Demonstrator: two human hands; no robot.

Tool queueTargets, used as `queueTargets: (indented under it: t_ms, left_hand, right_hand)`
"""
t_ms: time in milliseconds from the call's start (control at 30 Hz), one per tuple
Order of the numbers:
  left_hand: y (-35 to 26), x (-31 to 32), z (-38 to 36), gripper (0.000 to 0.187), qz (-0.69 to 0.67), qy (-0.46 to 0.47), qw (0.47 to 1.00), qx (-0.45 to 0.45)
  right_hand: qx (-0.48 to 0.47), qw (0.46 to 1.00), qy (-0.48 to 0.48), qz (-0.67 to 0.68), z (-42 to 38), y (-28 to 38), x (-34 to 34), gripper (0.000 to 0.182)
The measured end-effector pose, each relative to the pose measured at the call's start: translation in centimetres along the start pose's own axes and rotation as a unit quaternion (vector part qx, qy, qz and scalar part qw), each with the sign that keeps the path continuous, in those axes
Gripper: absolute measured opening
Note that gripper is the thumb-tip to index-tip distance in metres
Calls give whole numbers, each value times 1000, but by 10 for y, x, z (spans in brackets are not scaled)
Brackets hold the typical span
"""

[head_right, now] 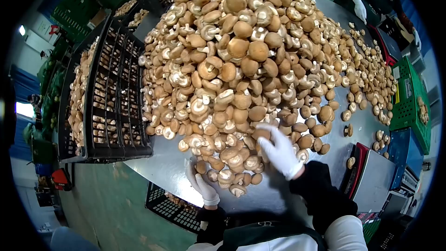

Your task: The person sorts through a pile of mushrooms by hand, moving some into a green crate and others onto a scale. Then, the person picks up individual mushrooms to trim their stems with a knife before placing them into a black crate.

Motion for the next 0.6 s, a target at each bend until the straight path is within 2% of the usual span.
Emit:
queueTargets:
  t_ms: [33,100,167,233,267,300,333,367,400,433,500,600]
  left_hand:
    - [-1,0,-2,47,0,-3,1000,-3]
    - [-4,5,-5,47,52,-4,998,43]
    - [-3,20,-6,45,70,-11,996,61]
    - [-23,53,-5,42,-61,-223,959,162]
    - [-10,10,1,43,268,-21,908,322]
    - [7,9,-6,44,89,-38,994,59]
    - [8,10,-7,44,78,-37,995,58]
    - [8,11,-7,45,67,-36,996,55]
    - [7,11,-7,45,64,-34,996,47]
    - [5,11,-8,45,62,-30,997,39]
    - [8,13,-7,44,63,-29,997,39]
    - [2,13,-5,45,49,-24,998,13]
  right_hand:
    - [115,980,48,154,-13,7,10,37]
    - [72,949,164,260,-35,37,44,38]
    - [-41,937,258,231,-53,47,84,39]
    - [-47,919,335,205,-50,55,92,39]
    - [-71,951,300,24,-31,68,72,35]
    - [-121,972,196,-43,-20,44,63,29]
    - [-231,959,56,-153,-3,27,54,22]
    - [-119,925,58,-355,7,33,39,16]
    - [-110,895,6,-433,17,8,34,15]
    - [-157,875,-24,-458,25,-10,32,19]
    - [-173,829,-15,-532,36,-22,41,24]
    - [-126,843,2,-523,53,-23,40,28]
Point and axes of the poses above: each hand's wrist, its own z-axis towards the middle knuckle, its own x-axis out of the palm, y = z × x, the point moved 1 cm from there along z, towards the middle knuckle, and after that the axes turned 6 degrees about -x, right-handed, at the moved point
